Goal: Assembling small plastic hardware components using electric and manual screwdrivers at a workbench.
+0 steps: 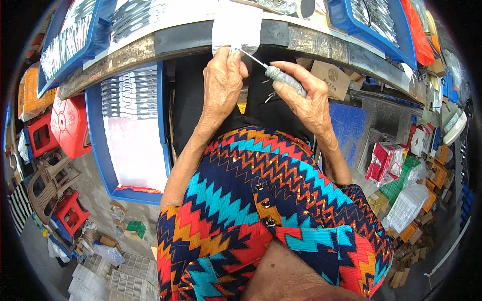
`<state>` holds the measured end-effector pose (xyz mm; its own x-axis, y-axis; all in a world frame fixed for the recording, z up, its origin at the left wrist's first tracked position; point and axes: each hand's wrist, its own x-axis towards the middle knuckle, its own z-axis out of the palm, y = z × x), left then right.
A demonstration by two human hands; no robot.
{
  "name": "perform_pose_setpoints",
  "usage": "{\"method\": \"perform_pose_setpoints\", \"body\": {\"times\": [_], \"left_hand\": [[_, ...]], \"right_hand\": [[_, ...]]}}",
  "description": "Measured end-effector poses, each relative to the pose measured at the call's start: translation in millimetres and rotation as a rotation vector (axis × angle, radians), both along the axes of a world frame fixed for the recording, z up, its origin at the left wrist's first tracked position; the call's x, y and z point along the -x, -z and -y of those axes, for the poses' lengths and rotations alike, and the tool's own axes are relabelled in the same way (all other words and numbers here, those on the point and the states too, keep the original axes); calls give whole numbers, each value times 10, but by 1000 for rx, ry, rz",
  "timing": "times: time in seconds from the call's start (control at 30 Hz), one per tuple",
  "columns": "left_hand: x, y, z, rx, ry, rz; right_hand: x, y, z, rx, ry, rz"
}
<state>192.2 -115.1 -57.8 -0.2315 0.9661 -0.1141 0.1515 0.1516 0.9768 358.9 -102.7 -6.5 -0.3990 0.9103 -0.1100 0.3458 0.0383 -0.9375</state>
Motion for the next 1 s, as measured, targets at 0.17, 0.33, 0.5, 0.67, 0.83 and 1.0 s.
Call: {"method": "perform_pose_setpoints", "body": {"times": [0.17, 0.33, 0.5, 0.67, 0.83, 1.0], "left_hand": [[-20, -3, 2, -13, -26, -82], [-35, -5, -5, -49, -38, -92], [-57, -32, 0, -93, -62, -155], [-74, -11, -5, -141, -76, -282], [-98, 45, -11, -176, -76, -327], [-116, 131, -31, -211, -75, -359]], "right_hand": [[-15, -13, -60, -63, -57, 39], [-34, -90, -151, -141, -136, 110], [-37, -112, -318, -614, -332, 271], [0, -292, -403, -729, -472, 548], [30, -287, -463, -822, -604, 657], [40, -229, -479, -797, -662, 570]]}}
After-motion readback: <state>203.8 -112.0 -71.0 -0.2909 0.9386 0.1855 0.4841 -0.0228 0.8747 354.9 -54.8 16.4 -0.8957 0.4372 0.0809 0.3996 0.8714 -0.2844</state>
